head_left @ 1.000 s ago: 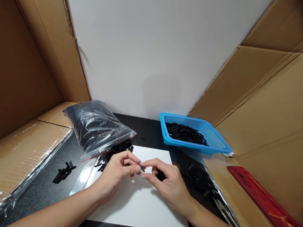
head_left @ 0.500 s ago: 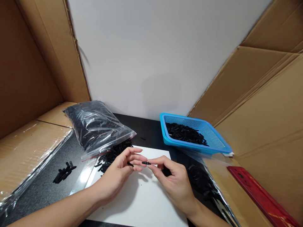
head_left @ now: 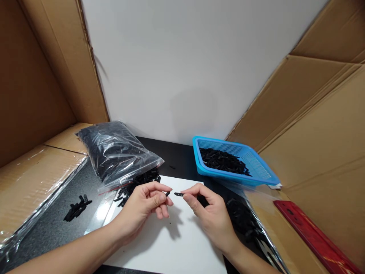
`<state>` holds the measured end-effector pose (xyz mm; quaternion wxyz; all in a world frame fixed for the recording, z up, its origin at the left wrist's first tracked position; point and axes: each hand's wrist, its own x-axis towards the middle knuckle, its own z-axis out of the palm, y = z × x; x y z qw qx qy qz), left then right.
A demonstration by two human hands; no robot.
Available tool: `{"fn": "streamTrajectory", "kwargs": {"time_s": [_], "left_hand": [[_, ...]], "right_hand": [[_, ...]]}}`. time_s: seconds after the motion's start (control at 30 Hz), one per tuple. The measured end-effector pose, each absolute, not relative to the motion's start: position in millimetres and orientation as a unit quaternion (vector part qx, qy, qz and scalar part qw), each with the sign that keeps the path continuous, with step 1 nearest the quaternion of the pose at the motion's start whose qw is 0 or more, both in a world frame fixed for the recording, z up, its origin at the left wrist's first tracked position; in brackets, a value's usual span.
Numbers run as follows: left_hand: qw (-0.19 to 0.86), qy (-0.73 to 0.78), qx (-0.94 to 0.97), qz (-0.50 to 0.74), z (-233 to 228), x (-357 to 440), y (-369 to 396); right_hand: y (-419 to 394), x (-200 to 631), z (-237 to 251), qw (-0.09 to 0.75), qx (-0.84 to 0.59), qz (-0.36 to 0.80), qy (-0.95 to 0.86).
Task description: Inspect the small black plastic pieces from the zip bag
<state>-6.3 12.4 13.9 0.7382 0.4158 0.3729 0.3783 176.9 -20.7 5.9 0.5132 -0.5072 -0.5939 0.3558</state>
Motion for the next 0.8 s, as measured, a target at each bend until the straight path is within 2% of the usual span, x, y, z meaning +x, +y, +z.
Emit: {"fn": "streamTrajectory", "kwargs": {"time_s": [0.1,0.27,0.33,0.4,0.57,0.7,0.8], "left_hand": [[0.746,0.371,0.408,0.374,12.5,-7.6,11.2],[0.745,0.364,0.421,0.368,10.4,-7.0,9.3],[0.732,0.364,0.441,0.371,10.4,-6.8,9.3],[0.717,0.363,0.463,0.373,10.8,-7.0,9.6],[0.701,0.358,0.496,0.366,13.5,-6.9,8.6],[0.680,0.369,0.532,0.345,15.7,-8.8,8.4],[0.563,0.376,0.674,0.297,14.2,-15.7,16.4]], "right_hand": [[-20.9,176.2,7.0,0.521,-0.500,0.401,-0.564],[-18.3,176.9,10.6,0.542,-0.398,0.620,-0.405],[-16.1,177.5,10.2,0.530,-0.381,0.649,-0.391],[-14.4,177.5,8.0,0.516,-0.411,0.618,-0.428],[-15.4,175.4,3.1,0.482,-0.481,0.450,-0.577],[-18.6,174.8,4.9,0.451,-0.481,0.396,-0.639],[-18.7,176.1,5.6,0.463,-0.492,0.383,-0.630]]}}
